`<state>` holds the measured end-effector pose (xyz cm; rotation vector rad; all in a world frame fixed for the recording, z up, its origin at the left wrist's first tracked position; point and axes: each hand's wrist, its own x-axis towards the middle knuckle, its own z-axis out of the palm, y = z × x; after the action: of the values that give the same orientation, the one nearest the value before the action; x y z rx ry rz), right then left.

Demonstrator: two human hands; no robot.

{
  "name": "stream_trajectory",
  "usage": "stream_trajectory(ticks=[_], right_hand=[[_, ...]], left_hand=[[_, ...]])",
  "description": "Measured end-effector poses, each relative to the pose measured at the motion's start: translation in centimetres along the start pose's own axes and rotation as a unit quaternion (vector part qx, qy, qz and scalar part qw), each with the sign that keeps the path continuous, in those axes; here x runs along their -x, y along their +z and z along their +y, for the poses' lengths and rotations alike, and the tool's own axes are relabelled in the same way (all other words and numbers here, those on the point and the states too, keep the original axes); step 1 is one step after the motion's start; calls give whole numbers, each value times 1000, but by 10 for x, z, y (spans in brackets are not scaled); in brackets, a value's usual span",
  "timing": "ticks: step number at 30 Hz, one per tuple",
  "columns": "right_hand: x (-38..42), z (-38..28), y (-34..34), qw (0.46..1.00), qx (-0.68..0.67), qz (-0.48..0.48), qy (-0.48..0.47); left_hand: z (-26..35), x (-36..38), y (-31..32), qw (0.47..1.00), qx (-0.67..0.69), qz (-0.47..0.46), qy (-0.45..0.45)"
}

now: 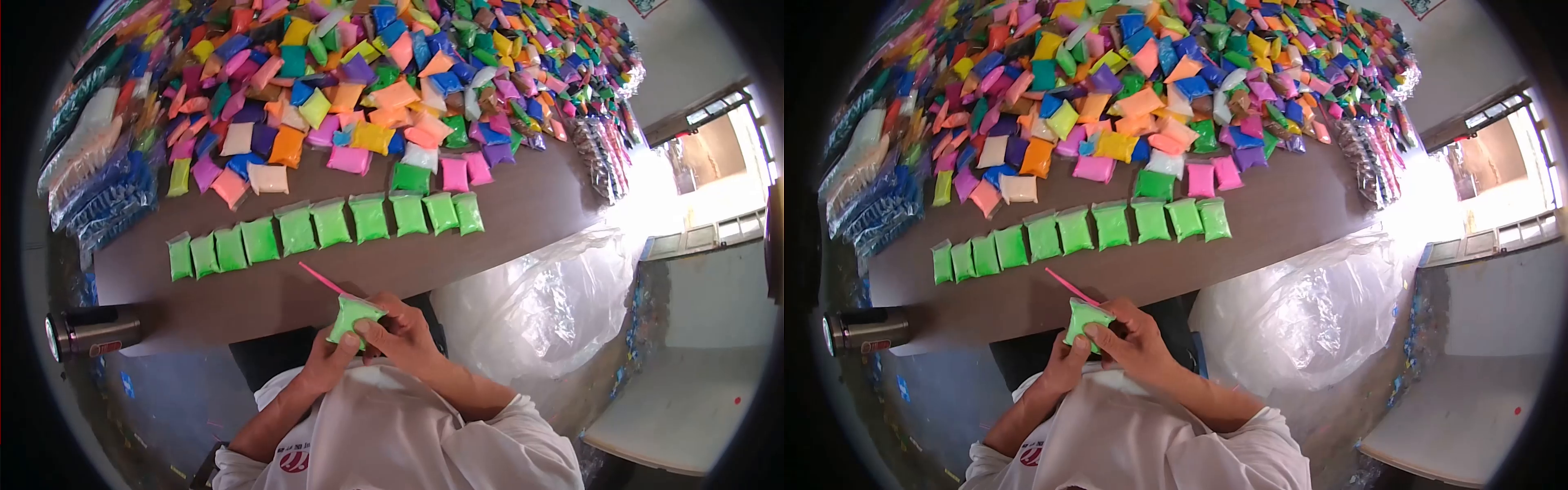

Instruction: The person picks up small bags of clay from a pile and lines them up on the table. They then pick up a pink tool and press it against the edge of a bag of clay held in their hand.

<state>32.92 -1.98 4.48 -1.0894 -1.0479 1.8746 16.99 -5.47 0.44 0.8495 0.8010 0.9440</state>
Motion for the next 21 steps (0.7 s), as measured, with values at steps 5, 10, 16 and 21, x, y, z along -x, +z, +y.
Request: stream_trajectory(ticks=[5, 10, 16, 21], right_hand=[[-1, -16, -57, 936, 222, 198, -189], [-18, -83, -171, 886, 312, 295, -175], [-52, -81, -221, 863, 425, 265, -62], [-74, -74, -223, 765, 530, 326, -169]], left_hand=[[12, -20, 27, 986, -145, -70, -47], [4, -18, 17, 966, -254, -19, -36], [22, -8, -19, 981, -98, 151, -72], [20, -11, -12, 978, -114, 161, -68]])
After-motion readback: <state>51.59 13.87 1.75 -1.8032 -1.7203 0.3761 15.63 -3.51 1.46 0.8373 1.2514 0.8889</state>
